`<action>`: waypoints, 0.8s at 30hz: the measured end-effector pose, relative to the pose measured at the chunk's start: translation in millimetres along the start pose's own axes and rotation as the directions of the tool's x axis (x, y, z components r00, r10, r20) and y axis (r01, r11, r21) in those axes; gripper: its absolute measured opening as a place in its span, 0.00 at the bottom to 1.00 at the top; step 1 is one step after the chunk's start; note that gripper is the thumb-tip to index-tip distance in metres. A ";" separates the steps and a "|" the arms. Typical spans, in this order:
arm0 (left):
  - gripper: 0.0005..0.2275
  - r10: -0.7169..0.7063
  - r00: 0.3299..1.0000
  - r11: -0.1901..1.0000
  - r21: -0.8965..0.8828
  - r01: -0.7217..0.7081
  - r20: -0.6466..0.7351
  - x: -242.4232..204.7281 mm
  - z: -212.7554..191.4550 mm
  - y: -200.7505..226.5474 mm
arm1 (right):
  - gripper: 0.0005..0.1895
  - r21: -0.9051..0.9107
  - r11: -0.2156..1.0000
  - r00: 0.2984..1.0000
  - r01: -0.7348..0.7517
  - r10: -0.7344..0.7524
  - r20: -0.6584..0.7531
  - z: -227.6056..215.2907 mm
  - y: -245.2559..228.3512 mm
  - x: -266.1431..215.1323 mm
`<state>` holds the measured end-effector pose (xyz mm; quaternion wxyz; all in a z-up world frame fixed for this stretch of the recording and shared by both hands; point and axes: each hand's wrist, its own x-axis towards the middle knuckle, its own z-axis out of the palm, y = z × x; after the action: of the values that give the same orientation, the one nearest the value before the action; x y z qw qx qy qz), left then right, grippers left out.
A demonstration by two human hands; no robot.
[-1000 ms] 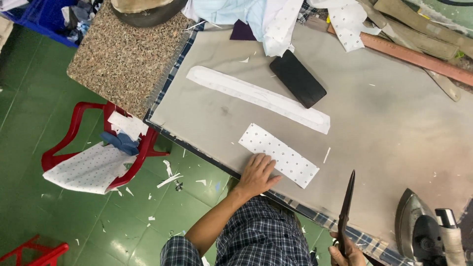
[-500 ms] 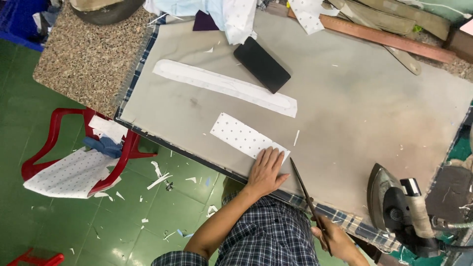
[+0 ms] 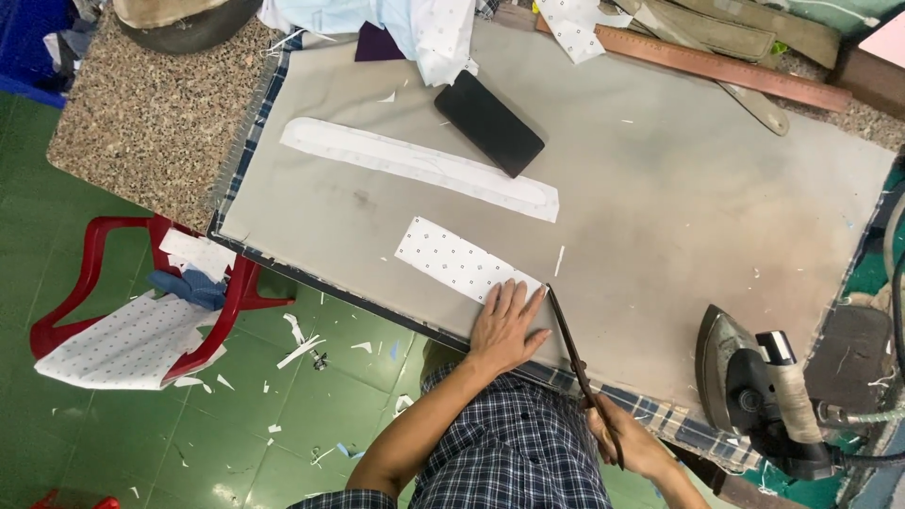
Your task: The person cuts a long strip of white patterned fabric using shears on a work table. They then fold the fabric strip and press it with a steam iron, repeating the process for another piece of fabric.
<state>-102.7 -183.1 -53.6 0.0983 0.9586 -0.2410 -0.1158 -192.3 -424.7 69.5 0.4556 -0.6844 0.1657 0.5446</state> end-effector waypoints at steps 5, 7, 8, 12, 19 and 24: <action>0.35 0.000 1.000 1.000 -0.016 0.001 0.025 0.2 -1.4 0.0 | 0.40 -0.034 0.997 0.996 -0.075 0.074 -0.049 0.4 -0.4 1.0; 0.35 -0.001 1.000 1.000 -0.025 0.002 0.019 0.7 -1.8 0.1 | 0.38 -0.057 0.997 0.998 -0.053 0.050 -0.040 -0.1 3.9 3.8; 0.35 -0.003 1.000 0.999 -0.035 0.003 0.014 0.7 -1.9 0.4 | 0.37 -0.081 0.996 0.999 -0.031 0.029 -0.031 -0.3 6.3 5.0; 0.35 -0.003 1.000 1.000 -0.026 0.004 0.006 0.2 -4.1 0.9 | 0.36 -0.140 0.990 0.998 -0.020 0.011 -0.063 -1.4 -0.9 -0.3; 0.14 -0.119 0.898 0.969 -0.248 0.012 -0.423 -2.2 -10.9 -12.7 | 0.30 0.110 0.977 0.954 0.184 -0.150 -0.260 -20.8 15.9 21.7; 0.15 -0.723 0.536 0.620 -0.752 0.224 -0.437 -8.4 -96.8 -89.7 | 0.24 0.121 0.988 0.804 0.094 -0.004 -0.594 -57.4 -51.5 38.8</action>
<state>-44.5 -88.6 18.3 0.4500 0.8629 0.1578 0.1672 -107.2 -433.1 57.0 0.4435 -0.7893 0.3206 0.2785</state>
